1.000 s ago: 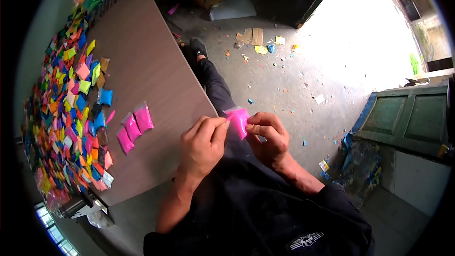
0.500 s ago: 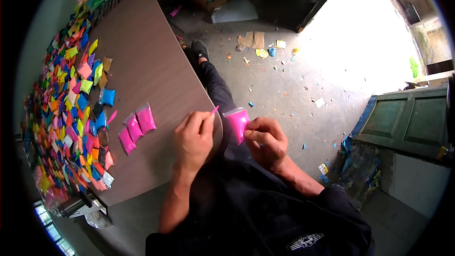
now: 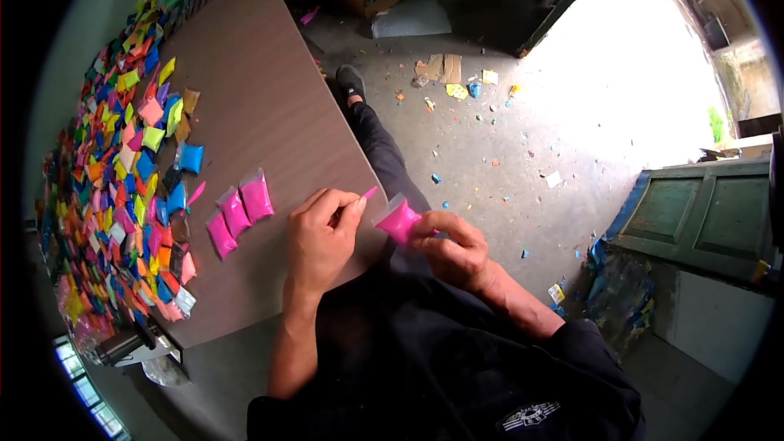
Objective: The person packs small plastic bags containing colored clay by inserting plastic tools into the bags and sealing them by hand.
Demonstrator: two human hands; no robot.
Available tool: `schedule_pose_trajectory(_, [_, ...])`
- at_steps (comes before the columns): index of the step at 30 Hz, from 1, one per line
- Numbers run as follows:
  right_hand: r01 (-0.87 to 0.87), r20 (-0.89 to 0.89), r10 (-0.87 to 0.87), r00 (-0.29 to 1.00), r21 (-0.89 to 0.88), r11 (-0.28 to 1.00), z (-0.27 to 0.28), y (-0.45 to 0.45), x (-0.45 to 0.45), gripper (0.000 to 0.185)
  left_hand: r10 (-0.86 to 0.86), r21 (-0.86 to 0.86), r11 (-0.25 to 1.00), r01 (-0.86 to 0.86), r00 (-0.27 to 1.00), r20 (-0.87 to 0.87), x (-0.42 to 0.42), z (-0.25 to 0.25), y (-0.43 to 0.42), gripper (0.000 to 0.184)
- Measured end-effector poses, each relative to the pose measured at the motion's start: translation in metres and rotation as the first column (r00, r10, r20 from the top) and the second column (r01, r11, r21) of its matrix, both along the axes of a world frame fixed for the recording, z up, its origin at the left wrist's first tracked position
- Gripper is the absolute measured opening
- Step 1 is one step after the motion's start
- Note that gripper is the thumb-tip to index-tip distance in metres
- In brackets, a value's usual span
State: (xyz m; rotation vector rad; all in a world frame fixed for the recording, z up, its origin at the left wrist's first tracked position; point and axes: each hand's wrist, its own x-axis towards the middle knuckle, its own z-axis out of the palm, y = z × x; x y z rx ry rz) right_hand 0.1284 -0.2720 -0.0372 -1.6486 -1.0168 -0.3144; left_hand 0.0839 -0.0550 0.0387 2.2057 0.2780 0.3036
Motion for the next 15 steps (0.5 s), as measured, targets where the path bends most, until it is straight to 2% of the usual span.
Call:
schedule_pose_trajectory(2, [-0.016,-0.088,0.016,0.996,0.002,1.000,-0.005,0.003,-0.003,0.023,0.004,0.006,1.000,-0.004,1.000,-0.010,-0.004,0.003,0.002,0.010])
schedule_pose_trajectory(4, [-0.026,-0.095,0.025,0.995,-0.010,1.000,-0.002,0.008,-0.005,0.022,0.028,-0.096,0.995,-0.032,0.999,-0.043,-0.011,-0.004,0.003,0.010])
schedule_pose_trajectory(8, [-0.106,-0.181,0.090,0.979,-0.080,0.991,-0.001,0.011,-0.011,0.022,0.080,-0.126,0.988,-0.083,0.996,-0.033,-0.030,-0.014,0.009,0.010])
schedule_pose_trajectory(10, [-0.132,-0.235,0.116,0.965,-0.056,0.990,0.001,0.011,-0.010,0.023,0.128,-0.138,0.981,-0.137,0.989,-0.072,-0.040,-0.017,0.013,0.006])
schedule_pose_trajectory(12, [-0.157,-0.293,0.141,0.946,-0.032,0.987,0.007,0.012,-0.010,0.024,0.147,-0.116,0.981,-0.156,0.986,-0.081,-0.048,-0.021,0.017,0.006])
schedule_pose_trajectory(15, [-0.121,-0.334,0.075,0.940,-0.120,0.985,0.023,0.015,-0.009,0.023,0.146,-0.061,0.987,-0.151,0.986,-0.078,-0.053,-0.020,0.016,0.005])
